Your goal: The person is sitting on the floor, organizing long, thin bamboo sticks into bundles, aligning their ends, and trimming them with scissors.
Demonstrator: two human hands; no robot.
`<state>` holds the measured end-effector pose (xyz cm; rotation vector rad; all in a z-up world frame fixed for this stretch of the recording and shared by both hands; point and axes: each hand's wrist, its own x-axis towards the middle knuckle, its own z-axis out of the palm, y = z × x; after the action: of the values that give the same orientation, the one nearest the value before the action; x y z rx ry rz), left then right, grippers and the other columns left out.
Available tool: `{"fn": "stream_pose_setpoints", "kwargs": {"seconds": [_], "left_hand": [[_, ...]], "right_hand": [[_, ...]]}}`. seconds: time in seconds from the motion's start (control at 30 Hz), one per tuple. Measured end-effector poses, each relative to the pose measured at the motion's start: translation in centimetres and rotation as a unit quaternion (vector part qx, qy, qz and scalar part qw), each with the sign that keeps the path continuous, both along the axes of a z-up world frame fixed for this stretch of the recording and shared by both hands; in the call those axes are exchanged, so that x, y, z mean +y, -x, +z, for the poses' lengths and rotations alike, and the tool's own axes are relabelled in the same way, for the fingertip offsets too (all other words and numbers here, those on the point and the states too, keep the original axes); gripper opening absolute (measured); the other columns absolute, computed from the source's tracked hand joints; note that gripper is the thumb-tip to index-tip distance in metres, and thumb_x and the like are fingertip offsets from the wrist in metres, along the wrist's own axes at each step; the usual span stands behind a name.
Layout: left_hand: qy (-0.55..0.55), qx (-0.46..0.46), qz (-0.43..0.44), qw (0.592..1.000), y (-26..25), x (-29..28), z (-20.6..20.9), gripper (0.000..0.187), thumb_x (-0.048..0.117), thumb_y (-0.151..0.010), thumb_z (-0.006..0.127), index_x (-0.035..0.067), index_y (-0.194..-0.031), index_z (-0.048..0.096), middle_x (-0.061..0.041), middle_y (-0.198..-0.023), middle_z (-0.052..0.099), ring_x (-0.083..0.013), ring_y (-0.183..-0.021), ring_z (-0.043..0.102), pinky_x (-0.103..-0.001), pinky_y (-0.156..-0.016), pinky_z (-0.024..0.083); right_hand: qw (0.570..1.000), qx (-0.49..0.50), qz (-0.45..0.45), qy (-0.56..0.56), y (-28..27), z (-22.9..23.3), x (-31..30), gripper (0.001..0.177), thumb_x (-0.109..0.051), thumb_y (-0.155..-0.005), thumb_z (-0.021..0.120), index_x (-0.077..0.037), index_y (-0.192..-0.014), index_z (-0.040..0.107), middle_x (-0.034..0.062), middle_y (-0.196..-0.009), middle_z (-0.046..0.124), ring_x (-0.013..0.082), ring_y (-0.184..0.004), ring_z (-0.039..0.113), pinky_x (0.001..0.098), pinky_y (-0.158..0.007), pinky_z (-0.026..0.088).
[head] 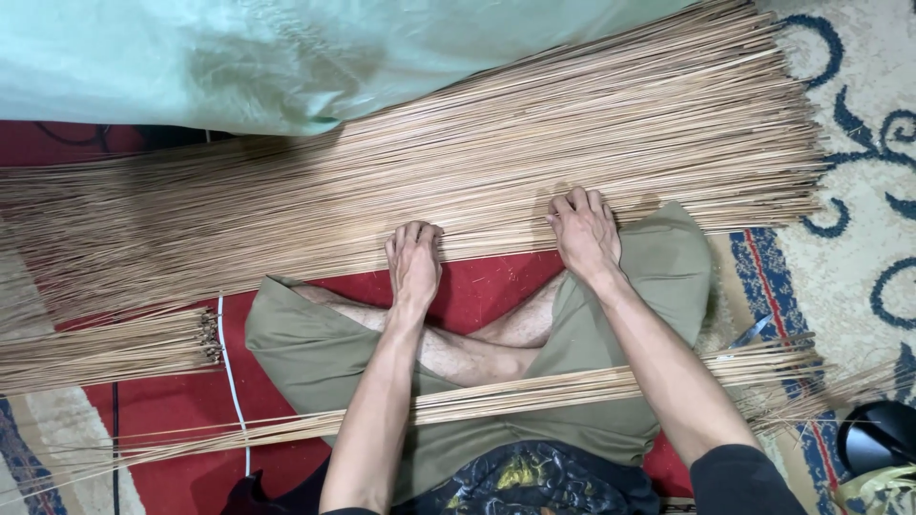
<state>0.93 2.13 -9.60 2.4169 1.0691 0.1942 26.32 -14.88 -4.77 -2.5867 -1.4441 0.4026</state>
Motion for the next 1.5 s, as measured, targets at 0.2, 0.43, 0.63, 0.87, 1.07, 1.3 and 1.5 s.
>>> {"fn": "stream_pose_setpoints", "kwargs": {"seconds": [0.2, 0.43, 0.63, 0.87, 1.07, 1.3, 1.5], "left_hand": [[-0.016, -0.009, -0.005, 1.000, 0.1, -0.4, 1.0, 0.016, 0.013, -0.101, 0.056, 0.023, -0.110, 0.065, 0.003, -0.103, 0.061, -0.0184, -0.115, 0.058, -0.040, -0.108, 0.040], [-0.054, -0.018, -0.020, 0.998, 0.7, -1.0, 1.2, 0.017, 0.012, -0.103, 0.054, 0.021, -0.113, 0.063, 0.003, -0.099, 0.061, -0.0179, -0.108, 0.061, -0.039, -0.106, 0.042], [-0.102, -0.047, -0.050, 0.992, 1.1, -1.6, 5.8, 0.018, 0.010, -0.101, 0.056, 0.021, -0.113, 0.064, 0.002, -0.098, 0.062, -0.0188, -0.103, 0.062, -0.040, -0.102, 0.044], [-0.107, -0.106, -0.040, 0.988, 2.0, -1.9, 10.5, 0.014, 0.014, -0.102, 0.057, 0.022, -0.110, 0.066, 0.004, -0.094, 0.061, -0.0175, -0.101, 0.062, -0.036, -0.093, 0.048], [-0.135, -0.141, -0.044, 0.980, 3.2, -2.7, 13.2, 0.012, 0.017, -0.104, 0.057, 0.023, -0.109, 0.067, 0.004, -0.093, 0.063, -0.0163, -0.098, 0.062, -0.034, -0.093, 0.047], [-0.181, -0.161, -0.058, 0.969, 5.7, -5.0, 14.7, 0.011, 0.020, -0.104, 0.059, 0.023, -0.108, 0.068, 0.005, -0.091, 0.065, -0.0158, -0.096, 0.064, -0.035, -0.093, 0.047], [-0.175, -0.193, -0.072, 0.963, 8.9, -7.8, 17.2, 0.011, 0.017, -0.102, 0.059, 0.020, -0.107, 0.068, 0.001, -0.091, 0.066, -0.0186, -0.094, 0.065, -0.034, -0.090, 0.049]], "right_hand": [[1.000, 0.001, -0.005, -0.007, 0.2, -0.3, -0.6, 0.016, -0.036, -0.106, 0.054, -0.022, -0.110, 0.062, 0.0033, -0.112, 0.055, 0.0266, -0.118, 0.051, 0.0417, -0.096, 0.048], [0.999, -0.028, -0.009, -0.041, 0.9, 0.6, -1.4, 0.017, -0.037, -0.106, 0.054, -0.023, -0.111, 0.062, 0.0028, -0.110, 0.057, 0.0251, -0.117, 0.053, 0.0406, -0.096, 0.047], [0.995, -0.049, -0.011, -0.085, 1.2, 2.0, -2.2, 0.012, -0.034, -0.104, 0.058, -0.024, -0.109, 0.063, -0.0008, -0.106, 0.059, 0.0226, -0.115, 0.055, 0.0419, -0.103, 0.041], [0.984, -0.074, -0.020, -0.160, 1.3, 3.6, -3.1, 0.009, -0.033, -0.100, 0.065, -0.026, -0.106, 0.064, -0.0038, -0.102, 0.060, 0.0188, -0.113, 0.057, 0.0461, -0.109, 0.035], [0.971, -0.080, -0.005, -0.226, 1.9, 6.0, -4.3, 0.009, -0.033, -0.097, 0.069, -0.028, -0.104, 0.066, -0.0056, -0.097, 0.061, 0.0178, -0.107, 0.060, 0.0460, -0.108, 0.034], [0.957, -0.100, 0.018, -0.271, 3.2, 8.1, -7.1, 0.012, -0.041, -0.100, 0.066, -0.030, -0.104, 0.068, -0.0074, -0.093, 0.063, 0.0153, -0.101, 0.063, 0.0444, -0.107, 0.035], [0.956, -0.078, 0.037, -0.280, 6.4, 10.8, -10.5, 0.009, -0.036, -0.095, 0.070, -0.029, -0.100, 0.069, -0.0066, -0.091, 0.065, 0.0161, -0.101, 0.065, 0.0437, -0.110, 0.034]]}}
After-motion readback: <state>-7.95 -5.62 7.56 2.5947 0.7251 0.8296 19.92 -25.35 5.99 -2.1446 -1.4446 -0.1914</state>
